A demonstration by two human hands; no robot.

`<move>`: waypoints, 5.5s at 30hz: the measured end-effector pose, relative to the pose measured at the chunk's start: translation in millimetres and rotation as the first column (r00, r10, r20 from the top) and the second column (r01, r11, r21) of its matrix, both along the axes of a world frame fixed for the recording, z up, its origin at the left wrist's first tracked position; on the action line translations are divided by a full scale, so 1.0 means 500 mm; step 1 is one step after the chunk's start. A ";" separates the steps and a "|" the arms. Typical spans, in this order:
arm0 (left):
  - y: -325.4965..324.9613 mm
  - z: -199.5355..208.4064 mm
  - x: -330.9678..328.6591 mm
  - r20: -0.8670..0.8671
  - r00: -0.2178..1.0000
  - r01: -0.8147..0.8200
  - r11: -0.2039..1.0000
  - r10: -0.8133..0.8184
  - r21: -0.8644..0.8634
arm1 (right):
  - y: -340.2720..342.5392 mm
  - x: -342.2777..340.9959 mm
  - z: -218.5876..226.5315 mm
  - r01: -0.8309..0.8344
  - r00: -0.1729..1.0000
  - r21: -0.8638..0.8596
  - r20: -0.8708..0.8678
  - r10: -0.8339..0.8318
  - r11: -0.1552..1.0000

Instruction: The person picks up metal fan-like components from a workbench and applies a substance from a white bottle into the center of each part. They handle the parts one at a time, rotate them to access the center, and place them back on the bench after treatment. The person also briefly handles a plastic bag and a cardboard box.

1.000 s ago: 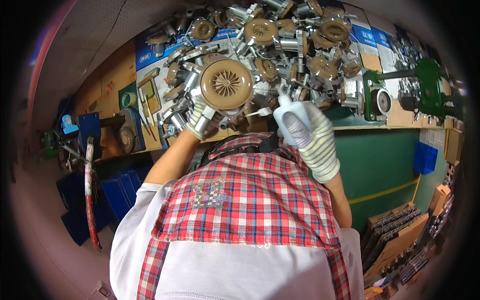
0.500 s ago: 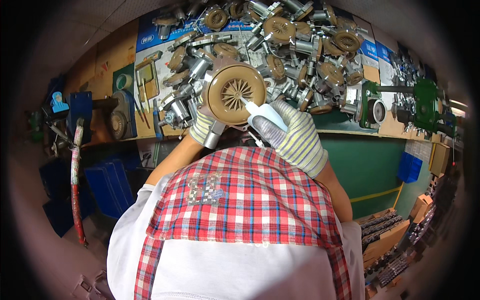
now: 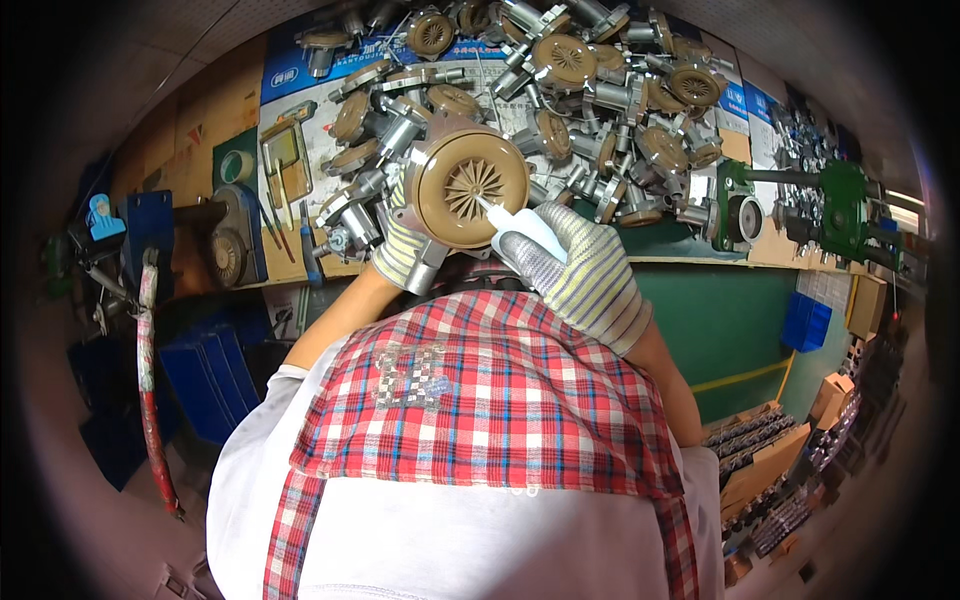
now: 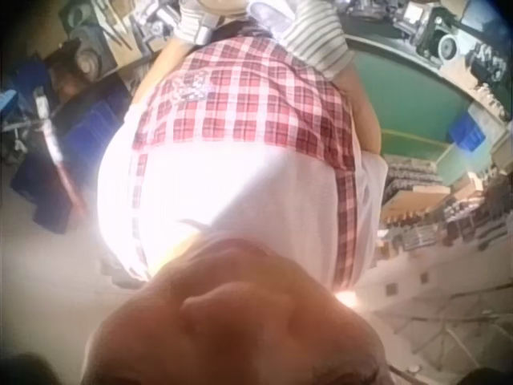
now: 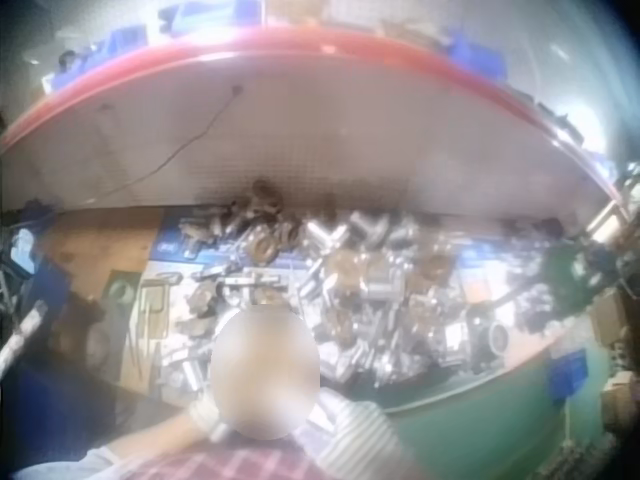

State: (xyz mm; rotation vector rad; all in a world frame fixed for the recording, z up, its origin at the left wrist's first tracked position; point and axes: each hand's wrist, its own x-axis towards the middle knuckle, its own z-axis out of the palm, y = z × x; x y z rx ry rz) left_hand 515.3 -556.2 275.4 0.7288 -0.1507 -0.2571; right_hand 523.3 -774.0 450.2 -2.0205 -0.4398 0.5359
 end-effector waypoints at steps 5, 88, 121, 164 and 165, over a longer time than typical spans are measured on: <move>0.011 -0.007 0.011 -0.045 0.997 0.052 0.987 -0.059 -0.150 | 0.026 0.003 0.003 0.034 0.999 -0.011 -0.005 -0.034 0.999; -0.195 0.123 0.039 -0.209 0.977 0.156 0.774 -0.031 0.614 | -0.303 -0.157 0.007 0.807 0.590 0.222 -0.235 -0.773 0.548; -0.060 -0.085 0.042 -0.386 0.918 0.391 -0.356 0.086 0.849 | -0.281 -0.098 -0.022 0.829 0.560 0.209 -0.298 -0.773 0.520; 0.031 0.218 -0.121 0.141 0.862 -0.395 0.473 0.486 0.788 | 0.057 -0.049 -0.047 0.069 0.993 0.017 -0.098 -0.067 0.997; 0.033 0.220 -0.119 0.118 0.867 -0.380 0.490 0.484 0.784 | 0.062 -0.050 -0.047 0.081 0.994 0.014 -0.072 -0.080 0.997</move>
